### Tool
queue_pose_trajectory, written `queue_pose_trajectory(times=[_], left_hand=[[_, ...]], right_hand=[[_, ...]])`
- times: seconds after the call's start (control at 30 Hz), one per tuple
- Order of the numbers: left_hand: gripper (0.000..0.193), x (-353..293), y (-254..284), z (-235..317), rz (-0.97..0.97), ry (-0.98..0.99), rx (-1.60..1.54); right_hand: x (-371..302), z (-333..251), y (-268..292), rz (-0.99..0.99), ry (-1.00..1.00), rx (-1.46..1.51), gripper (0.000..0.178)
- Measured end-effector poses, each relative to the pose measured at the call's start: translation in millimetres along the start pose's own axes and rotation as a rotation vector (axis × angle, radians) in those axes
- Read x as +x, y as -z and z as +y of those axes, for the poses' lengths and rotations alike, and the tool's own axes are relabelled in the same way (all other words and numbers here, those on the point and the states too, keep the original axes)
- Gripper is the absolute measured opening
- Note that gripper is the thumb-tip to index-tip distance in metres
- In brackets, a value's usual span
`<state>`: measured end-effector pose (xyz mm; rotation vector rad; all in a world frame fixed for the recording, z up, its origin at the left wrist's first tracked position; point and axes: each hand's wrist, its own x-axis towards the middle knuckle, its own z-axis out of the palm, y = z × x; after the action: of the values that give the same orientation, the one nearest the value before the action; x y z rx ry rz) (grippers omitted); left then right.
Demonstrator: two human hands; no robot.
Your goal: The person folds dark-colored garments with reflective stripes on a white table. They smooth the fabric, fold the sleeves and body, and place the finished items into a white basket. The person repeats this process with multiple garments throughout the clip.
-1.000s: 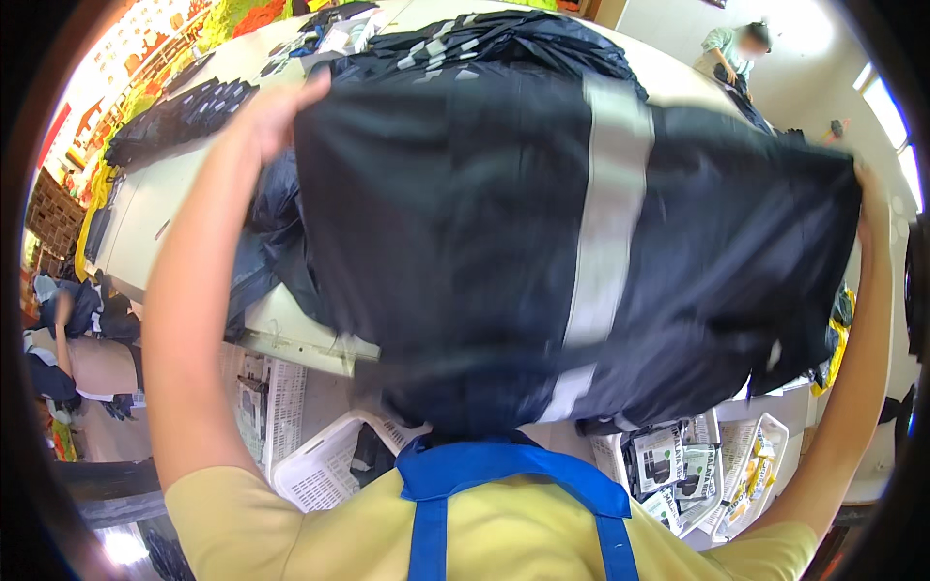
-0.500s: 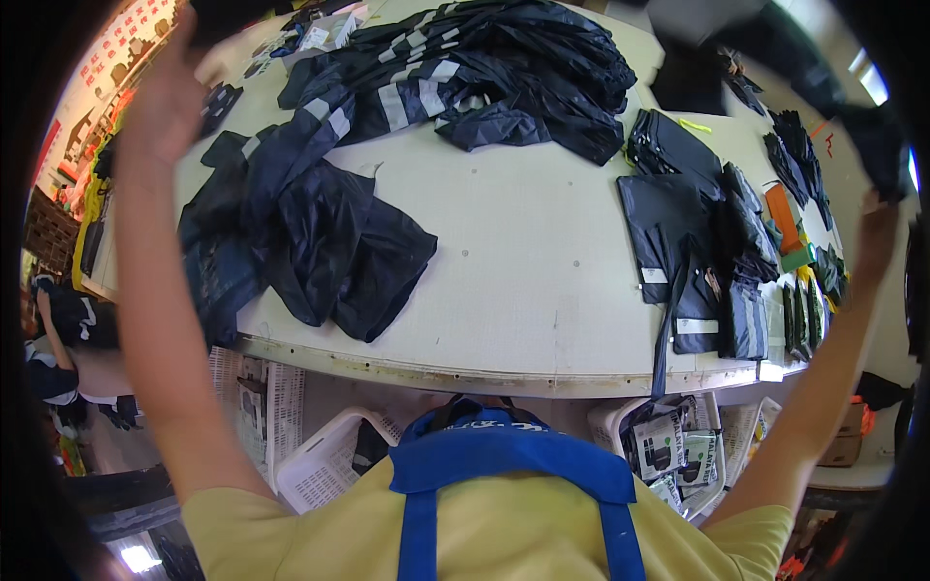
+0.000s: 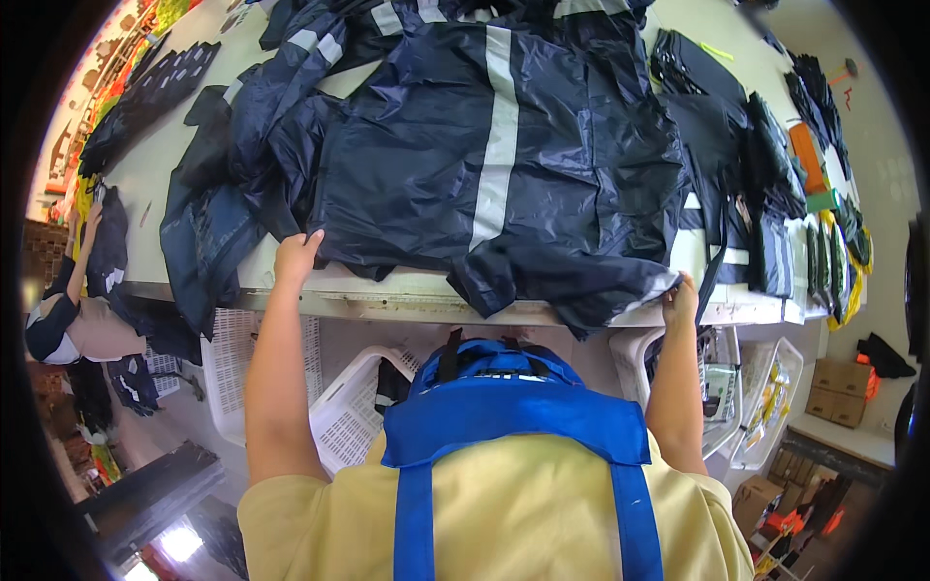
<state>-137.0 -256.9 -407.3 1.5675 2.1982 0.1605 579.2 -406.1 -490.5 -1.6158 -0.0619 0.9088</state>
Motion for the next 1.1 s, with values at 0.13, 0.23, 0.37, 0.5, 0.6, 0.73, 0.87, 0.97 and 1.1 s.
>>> queue_pose_trajectory(times=[0.13, 0.23, 0.37, 0.5, 0.6, 0.73, 0.87, 0.97, 1.1], left_hand=[[0.057, -51.4, -27.5, 55.6, 0.408, -0.51, -0.332], [0.072, -133.7, -67.0, 130.7, -0.064, -0.766, -0.551], [0.034, -145.4, -79.4, 160.1, -0.469, -0.772, -0.157], [0.026, -137.5, 52.6, 178.5, -1.233, -0.817, -0.471], [0.043, -109.6, 89.1, 193.3, -1.161, -1.024, -0.99], [0.05, -89.1, 46.8, 231.7, -0.545, -0.359, -2.456], [0.054, -113.3, -110.1, 281.7, -0.788, 0.2, -1.999], [0.075, -140.6, -174.8, 310.1, -0.847, 0.278, -1.523], [0.038, -169.9, -182.6, 309.2, -0.619, -0.049, -1.088]], right_hand=[[-53.4, -14.3, -2.5, -0.105, 0.969, -0.875, 0.056], [-84.5, -34.7, -21.1, -0.251, 0.951, -0.99, 0.057], [-83.7, -54.5, -14.5, -0.499, 0.916, -1.204, 0.056], [-104.0, -91.3, -23.7, -0.513, 1.083, -1.633, 0.078], [-87.8, -114.6, -50.4, -0.591, 1.233, -1.794, 0.081], [-1.4, -118.0, -67.3, -0.783, 1.1, -1.448, 0.028], [26.4, -125.0, -79.9, -0.897, 0.967, -1.389, 0.025], [32.4, -120.9, -87.8, -0.883, 1.056, -1.202, 0.024], [38.4, -130.6, -109.4, -0.666, 0.955, -1.199, 0.021]])
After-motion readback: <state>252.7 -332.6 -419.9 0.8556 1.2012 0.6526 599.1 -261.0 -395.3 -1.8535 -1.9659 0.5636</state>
